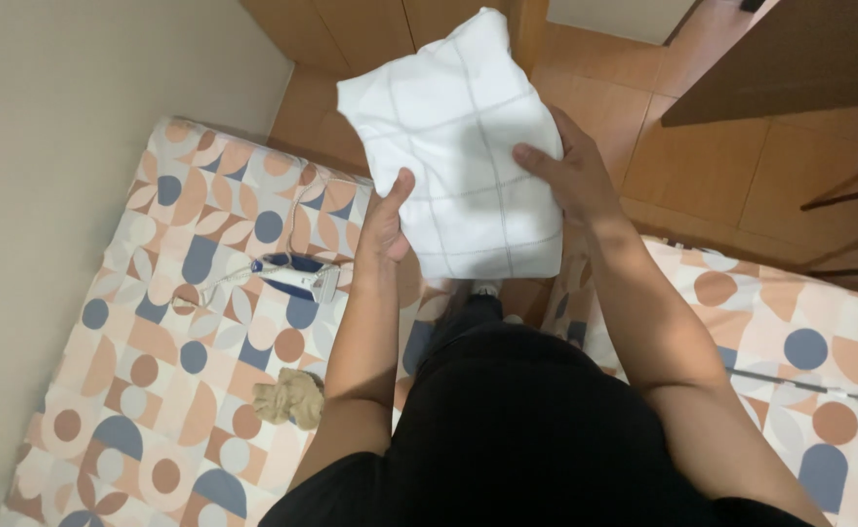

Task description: Folding a white cloth, ironing the surface of a bedsheet, and placing the folded cloth into a wardrobe.

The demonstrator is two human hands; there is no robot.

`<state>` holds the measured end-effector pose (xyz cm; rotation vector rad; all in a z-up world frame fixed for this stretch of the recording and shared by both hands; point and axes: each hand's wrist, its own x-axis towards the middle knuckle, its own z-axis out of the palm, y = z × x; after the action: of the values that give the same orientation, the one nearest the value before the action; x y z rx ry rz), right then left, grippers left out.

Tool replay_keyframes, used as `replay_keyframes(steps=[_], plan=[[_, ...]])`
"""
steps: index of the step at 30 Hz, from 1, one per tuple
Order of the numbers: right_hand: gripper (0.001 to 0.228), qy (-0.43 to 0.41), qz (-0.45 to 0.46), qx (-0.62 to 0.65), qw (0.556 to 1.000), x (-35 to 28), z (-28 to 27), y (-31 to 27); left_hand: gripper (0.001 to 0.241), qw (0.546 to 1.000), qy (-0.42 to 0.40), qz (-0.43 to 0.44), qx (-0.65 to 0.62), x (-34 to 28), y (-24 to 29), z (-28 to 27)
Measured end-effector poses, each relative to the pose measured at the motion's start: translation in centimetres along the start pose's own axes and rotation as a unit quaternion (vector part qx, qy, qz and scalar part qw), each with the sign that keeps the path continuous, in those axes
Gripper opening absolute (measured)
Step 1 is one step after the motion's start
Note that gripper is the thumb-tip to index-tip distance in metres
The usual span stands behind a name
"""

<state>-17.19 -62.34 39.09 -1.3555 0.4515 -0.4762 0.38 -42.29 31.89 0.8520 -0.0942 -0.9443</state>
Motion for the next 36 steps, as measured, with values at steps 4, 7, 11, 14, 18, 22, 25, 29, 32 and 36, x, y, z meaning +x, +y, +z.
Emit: replay_keyframes(steps=[4,7,11,14,18,22,25,29,32,36], plan=[[0.072,-0.059,-0.092,-0.001,0.994,0.5,0.7,-2.8,0.087,0.994,-0.074,0.026,-0.08,2.1,0.7,-1.7],[0.082,-0.03,-0.138,-0.118,0.983,1.8,1.1,-4.8,0.085,0.988,-0.125,0.03,-0.082,4.8,1.5,-2.0],[0.081,-0.013,-0.131,-0.203,0.97,2.0,2.9,-7.7,0.08,0.978,-0.192,0.004,-0.081,9.3,0.5,-4.2],[0.071,0.013,-0.109,-0.208,0.972,2.6,2.9,-7.4,0.082,0.958,-0.24,-0.082,-0.131,12.4,-0.9,-5.3],[0.062,0.022,-0.101,-0.171,0.98,3.3,2.3,-6.5,0.09,0.941,-0.265,-0.138,-0.161,14.7,-1.8,-5.5],[0.059,0.004,-0.076,-0.197,0.977,3.8,2.5,-6.6,0.091,0.946,-0.26,-0.147,-0.126,16.5,-3.0,-7.2],[0.051,-0.04,-0.077,-0.207,0.974,4.7,2.8,-5.6,0.095,0.939,-0.278,-0.142,-0.146,16.0,-3.1,-7.2],[0.056,-0.127,-0.126,-0.242,0.954,5.2,4.0,-7.1,0.096,0.934,-0.303,-0.07,-0.175,12.3,0.2,-1.9],[0.061,-0.165,-0.148,-0.298,0.929,5.6,4.0,-7.6,0.095,0.947,-0.208,-0.024,-0.245,10.6,1.7,0.9],[0.087,-0.2,-0.108,-0.273,0.935,6.7,4.0,-8.1,0.09,0.931,-0.265,0.09,-0.237,13.2,-2.4,-6.1]])
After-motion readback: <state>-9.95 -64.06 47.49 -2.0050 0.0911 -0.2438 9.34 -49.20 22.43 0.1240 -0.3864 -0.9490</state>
